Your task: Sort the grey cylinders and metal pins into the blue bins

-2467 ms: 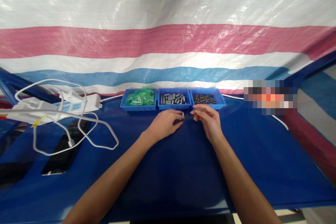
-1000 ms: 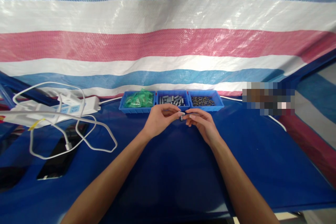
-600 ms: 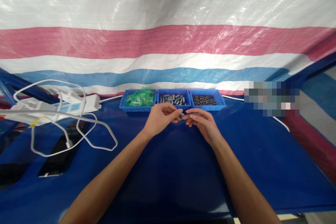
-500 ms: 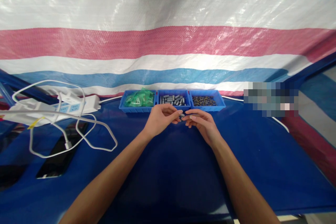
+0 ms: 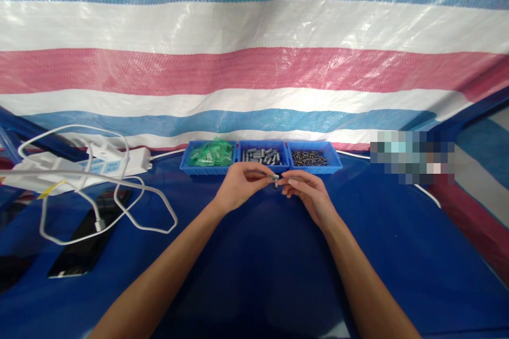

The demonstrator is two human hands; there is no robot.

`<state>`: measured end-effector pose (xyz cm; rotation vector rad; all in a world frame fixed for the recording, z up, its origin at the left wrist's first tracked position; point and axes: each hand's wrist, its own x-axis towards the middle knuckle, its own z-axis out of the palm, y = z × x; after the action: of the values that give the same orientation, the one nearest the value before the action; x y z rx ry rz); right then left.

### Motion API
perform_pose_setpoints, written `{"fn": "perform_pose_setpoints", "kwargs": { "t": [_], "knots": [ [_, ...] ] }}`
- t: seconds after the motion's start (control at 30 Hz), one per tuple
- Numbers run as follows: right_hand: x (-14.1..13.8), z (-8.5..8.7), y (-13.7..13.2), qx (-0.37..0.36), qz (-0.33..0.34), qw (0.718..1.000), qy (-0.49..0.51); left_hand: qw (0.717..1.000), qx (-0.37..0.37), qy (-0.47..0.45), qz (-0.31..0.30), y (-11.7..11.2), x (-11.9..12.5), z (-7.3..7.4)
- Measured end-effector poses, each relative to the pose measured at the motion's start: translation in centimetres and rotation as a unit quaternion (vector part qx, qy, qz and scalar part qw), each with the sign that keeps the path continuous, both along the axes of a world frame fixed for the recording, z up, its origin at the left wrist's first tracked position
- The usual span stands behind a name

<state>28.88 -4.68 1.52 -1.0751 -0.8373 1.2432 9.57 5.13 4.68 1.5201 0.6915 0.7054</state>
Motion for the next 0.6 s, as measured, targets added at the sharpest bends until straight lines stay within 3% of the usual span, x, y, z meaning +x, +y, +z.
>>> {"fn": "perform_pose_setpoints", "kwargs": {
  "t": [0.2, 0.33, 0.47, 0.53, 0.6],
  "knots": [
    [0.3, -0.8, 0.6, -0.041, -0.062, 0.995, -0.071, 0.990, 0.059, 0.013, 0.126, 0.8, -0.2, -0.9],
    [0.7, -1.4, 0.9, -0.045, -0.094, 0.988, -0.112, 0.984, 0.102, 0.028, 0.142, 0.9, -0.1, -0.9],
    [0.9, -1.7, 1.0, -0.040, -0.103, 0.984, -0.139, 0.949, 0.261, 0.046, 0.169, 0.0, 0.2, -0.4],
    [1.0, -1.9, 0.9, -0.041, -0.115, 0.980, -0.154, 0.928, 0.342, 0.068, 0.133, -0.6, 0.5, -0.6],
    [1.1, -1.9, 0.9, -0.043, -0.137, 0.974, -0.174, 0.915, 0.386, 0.111, 0.034, -1.2, 0.8, -1.4]
  ]
}}
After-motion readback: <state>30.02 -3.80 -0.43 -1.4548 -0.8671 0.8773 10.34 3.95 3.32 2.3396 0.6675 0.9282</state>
